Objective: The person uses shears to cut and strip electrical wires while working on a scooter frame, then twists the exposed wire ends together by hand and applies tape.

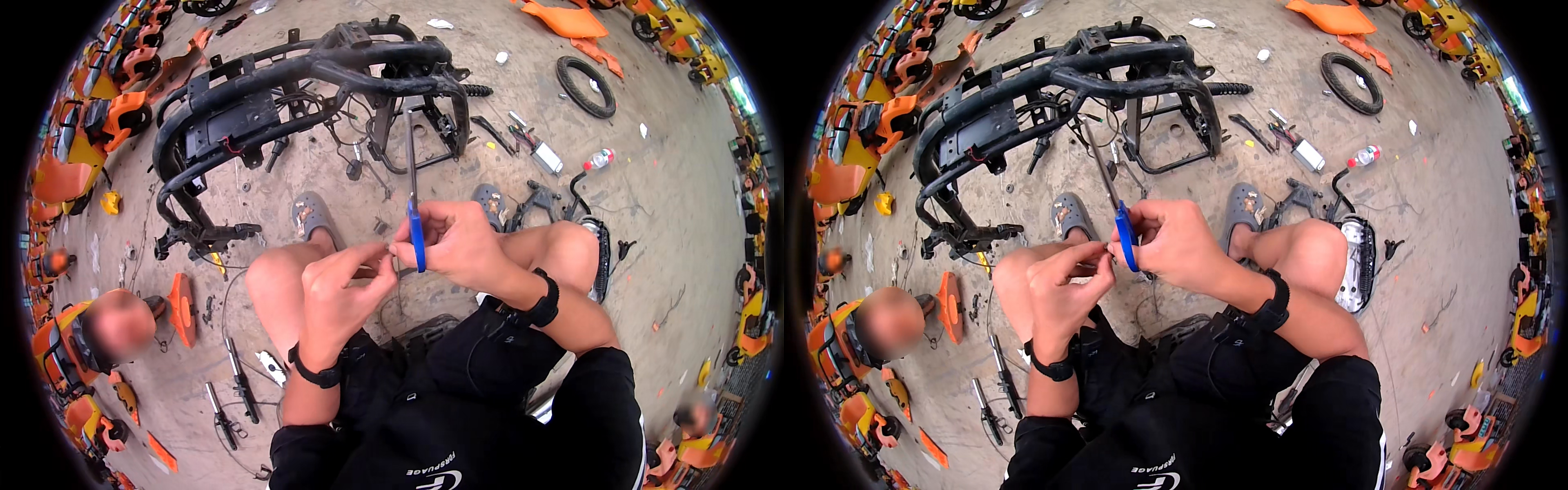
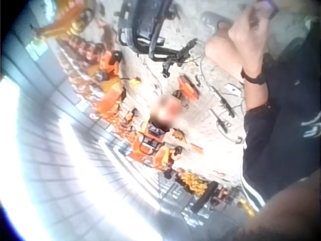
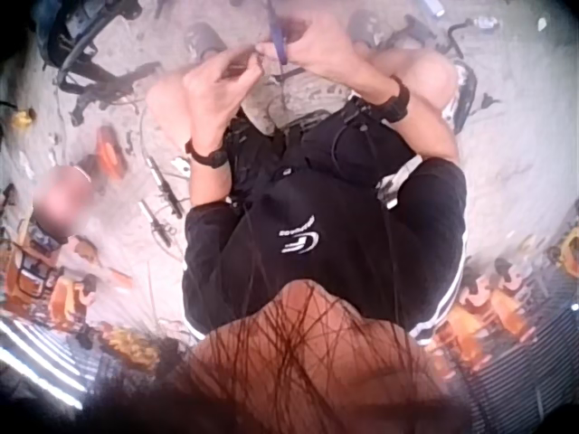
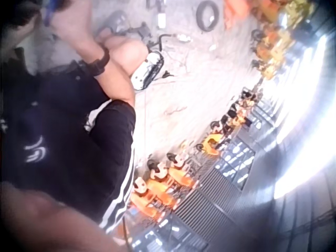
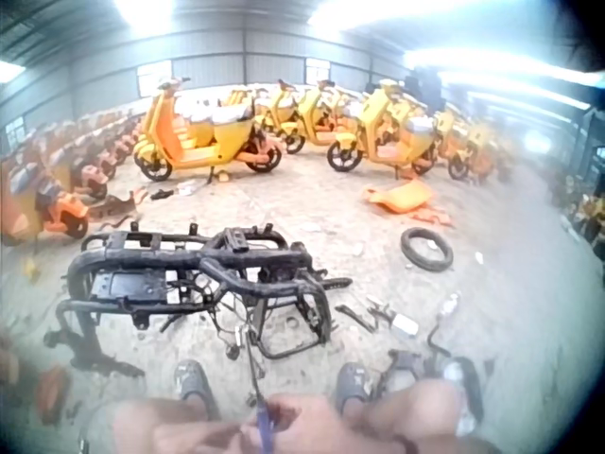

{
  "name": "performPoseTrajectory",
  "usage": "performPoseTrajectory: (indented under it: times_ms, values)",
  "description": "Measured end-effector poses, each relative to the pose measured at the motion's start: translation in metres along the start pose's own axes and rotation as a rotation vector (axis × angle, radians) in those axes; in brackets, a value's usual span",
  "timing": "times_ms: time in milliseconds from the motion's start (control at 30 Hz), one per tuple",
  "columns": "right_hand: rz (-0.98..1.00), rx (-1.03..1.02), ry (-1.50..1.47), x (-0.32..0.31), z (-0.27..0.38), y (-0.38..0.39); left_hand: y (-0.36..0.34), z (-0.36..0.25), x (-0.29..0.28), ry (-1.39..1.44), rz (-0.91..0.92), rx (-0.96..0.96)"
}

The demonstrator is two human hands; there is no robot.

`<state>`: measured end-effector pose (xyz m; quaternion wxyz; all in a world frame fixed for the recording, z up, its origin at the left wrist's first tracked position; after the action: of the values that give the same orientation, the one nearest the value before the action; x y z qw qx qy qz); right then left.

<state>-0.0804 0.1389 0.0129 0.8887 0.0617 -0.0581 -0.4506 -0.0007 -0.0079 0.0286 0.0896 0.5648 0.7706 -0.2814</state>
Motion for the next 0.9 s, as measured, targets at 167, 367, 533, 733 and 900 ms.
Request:
performPoseTrajectory:
  times_ms: [167,367,533,733,900]
  values:
    - [-0.030,-0.041,0.127,-0.004,-0.002,0.000,0.001,0.005,0.005,-0.069,-0.097,0.003]
    - [-0.048,-0.099,0.176,0.001,0.002,0.003,0.006,0.007,0.008,-0.078,-0.130,0.006]
    - [-0.052,-0.050,0.104,0.002,-0.001,0.003,0.005,0.017,0.009,0.243,-0.063,-0.279]
    - [-0.064,-0.119,-0.159,0.000,-0.009,-0.005,0.004,0.021,0.011,0.441,-0.002,-0.368]
    - [-0.023,-0.021,-0.289,-0.006,-0.009,-0.009,0.003,0.019,0.014,0.360,0.015,-0.305]
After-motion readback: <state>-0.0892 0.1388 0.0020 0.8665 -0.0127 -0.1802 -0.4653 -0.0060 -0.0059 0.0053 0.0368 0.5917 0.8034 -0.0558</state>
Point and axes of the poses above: each hand's wrist, its own y-axis away from the middle knuckle, its own x-axis out of the palm, z = x × y, the point moved 3 cm from there along -y, towards the middle knuckle, and after that the axes turned 1 degree about -x, right-handed, at the moved point
